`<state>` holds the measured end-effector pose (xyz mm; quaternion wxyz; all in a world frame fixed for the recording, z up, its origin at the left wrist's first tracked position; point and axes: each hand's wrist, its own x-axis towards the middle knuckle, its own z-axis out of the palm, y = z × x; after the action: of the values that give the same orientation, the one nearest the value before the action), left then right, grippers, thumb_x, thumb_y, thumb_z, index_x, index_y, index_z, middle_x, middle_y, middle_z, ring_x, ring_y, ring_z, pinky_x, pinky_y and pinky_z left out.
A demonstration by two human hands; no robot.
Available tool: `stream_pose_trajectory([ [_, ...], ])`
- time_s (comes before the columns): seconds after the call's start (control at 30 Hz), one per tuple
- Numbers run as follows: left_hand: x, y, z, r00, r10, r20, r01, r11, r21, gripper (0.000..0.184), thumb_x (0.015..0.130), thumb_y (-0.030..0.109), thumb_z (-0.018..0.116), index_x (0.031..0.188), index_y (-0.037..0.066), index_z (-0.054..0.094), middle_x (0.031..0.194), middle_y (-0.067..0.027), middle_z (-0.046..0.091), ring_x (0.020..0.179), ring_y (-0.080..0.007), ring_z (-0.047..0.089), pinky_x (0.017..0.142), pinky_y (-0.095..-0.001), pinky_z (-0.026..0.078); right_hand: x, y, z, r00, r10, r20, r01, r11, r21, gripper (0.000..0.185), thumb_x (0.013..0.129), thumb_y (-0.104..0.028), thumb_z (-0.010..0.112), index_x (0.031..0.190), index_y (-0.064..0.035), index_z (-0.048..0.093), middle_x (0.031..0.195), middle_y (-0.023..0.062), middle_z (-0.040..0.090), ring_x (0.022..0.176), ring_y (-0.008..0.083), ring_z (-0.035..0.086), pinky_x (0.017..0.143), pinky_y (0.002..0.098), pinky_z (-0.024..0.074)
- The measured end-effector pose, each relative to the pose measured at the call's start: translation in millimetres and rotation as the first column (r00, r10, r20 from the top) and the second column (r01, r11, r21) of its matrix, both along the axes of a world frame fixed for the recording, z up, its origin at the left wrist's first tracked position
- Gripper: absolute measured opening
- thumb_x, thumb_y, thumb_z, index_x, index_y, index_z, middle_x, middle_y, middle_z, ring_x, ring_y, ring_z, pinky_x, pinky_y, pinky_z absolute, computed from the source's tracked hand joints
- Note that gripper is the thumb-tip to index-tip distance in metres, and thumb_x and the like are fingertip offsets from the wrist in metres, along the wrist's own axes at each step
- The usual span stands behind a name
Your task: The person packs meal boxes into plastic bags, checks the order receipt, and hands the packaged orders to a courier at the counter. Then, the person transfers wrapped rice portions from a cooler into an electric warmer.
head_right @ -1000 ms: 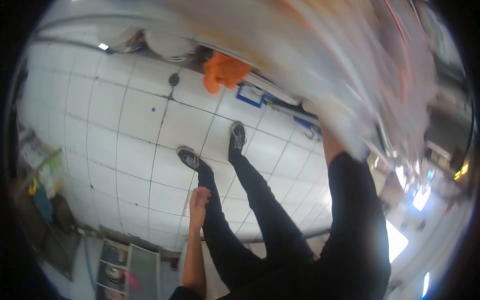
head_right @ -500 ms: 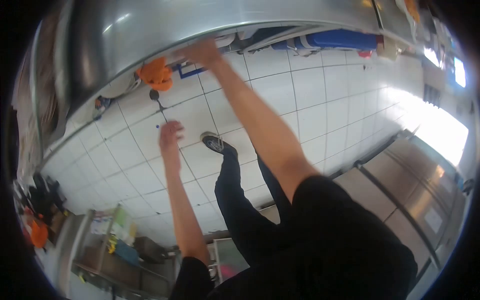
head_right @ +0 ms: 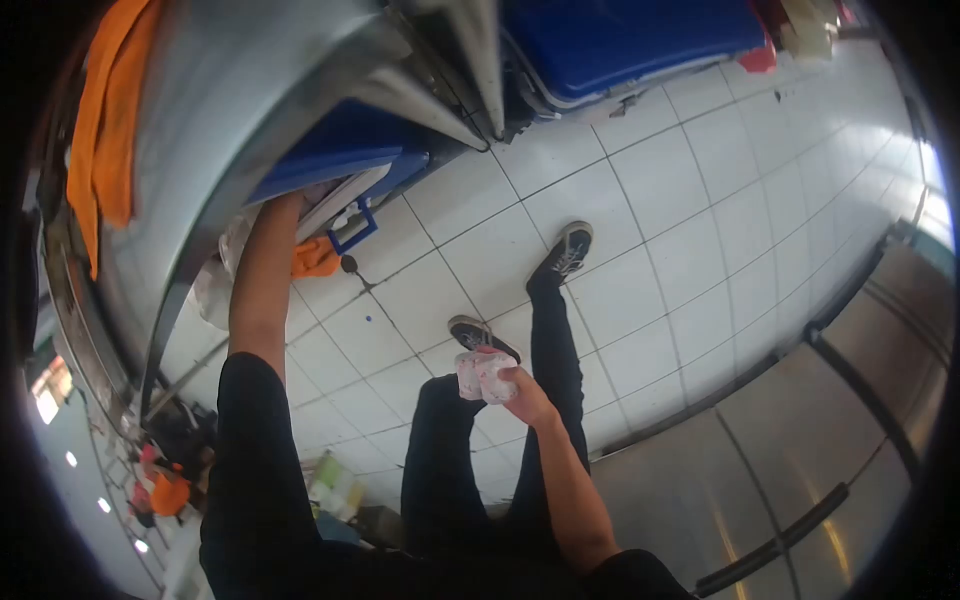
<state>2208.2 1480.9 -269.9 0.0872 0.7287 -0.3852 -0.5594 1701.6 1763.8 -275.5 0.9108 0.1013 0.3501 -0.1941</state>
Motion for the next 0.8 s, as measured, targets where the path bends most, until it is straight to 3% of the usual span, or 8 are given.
stream_pose_trajectory([
  [0.13, -4.5, -15.1, 18.3, 0.994, 0.095, -0.054, -0.096, 0.995, -0.008, 0.047, 0.100, 0.043, 0.053, 0.130, 0.007, 0.056, 0.121, -0.0072, 0.064, 0.115, -0.0213, 0.058, 0.101, -0.0417, 0.043, 2.7, 7.6, -15.4, 0.982, -0.173, 0.074, 0.171, 0.985, 0.033, 0.070, 0.085, -0.024, 0.059, 0.148, -0.0016, 0.040, 0.138, 0.0163, 0.055, 0.128, 0.0294, 0.053, 0.111, 0.0416, 0.0394],
  [0.33, -16.6, 42.4, 62.3, 0.865, 0.406, -0.295, -0.446, 0.892, -0.079, 0.051, 0.099, 0.045, 0.054, 0.132, 0.007, 0.055, 0.123, -0.0076, 0.063, 0.118, -0.0228, 0.057, 0.103, -0.0442, 0.042, -0.1, 1.9, -13.8, 0.947, -0.316, 0.059, 0.315, 0.949, 0.021, 0.075, 0.082, -0.031, 0.063, 0.148, -0.0019, 0.041, 0.138, 0.0160, 0.053, 0.129, 0.0302, 0.053, 0.111, 0.0449, 0.0394],
  [0.53, -24.7, 106.0, 89.9, 0.678, 0.579, -0.453, -0.666, 0.745, -0.045, 0.054, 0.098, 0.048, 0.055, 0.134, 0.008, 0.054, 0.125, -0.0080, 0.063, 0.120, -0.0242, 0.057, 0.104, -0.0468, 0.041, -3.4, -18.0, -8.3, 0.941, -0.331, 0.072, 0.330, 0.944, 0.031, 0.079, 0.080, -0.035, 0.064, 0.149, -0.0038, 0.040, 0.140, 0.0149, 0.052, 0.132, 0.0318, 0.049, 0.111, 0.0517, 0.0380],
  [0.8, -32.6, 163.2, 116.3, 0.451, 0.683, -0.574, -0.801, 0.594, 0.078, 0.059, 0.096, 0.052, 0.056, 0.136, 0.008, 0.053, 0.127, -0.0086, 0.062, 0.123, -0.0262, 0.055, 0.106, -0.0501, 0.040, -20.2, -68.1, 48.4, 0.956, -0.281, 0.083, 0.285, 0.958, -0.032, 0.074, 0.082, -0.049, 0.065, 0.142, -0.0094, 0.047, 0.134, 0.0105, 0.055, 0.129, 0.0292, 0.049, 0.111, 0.0539, 0.0346],
])
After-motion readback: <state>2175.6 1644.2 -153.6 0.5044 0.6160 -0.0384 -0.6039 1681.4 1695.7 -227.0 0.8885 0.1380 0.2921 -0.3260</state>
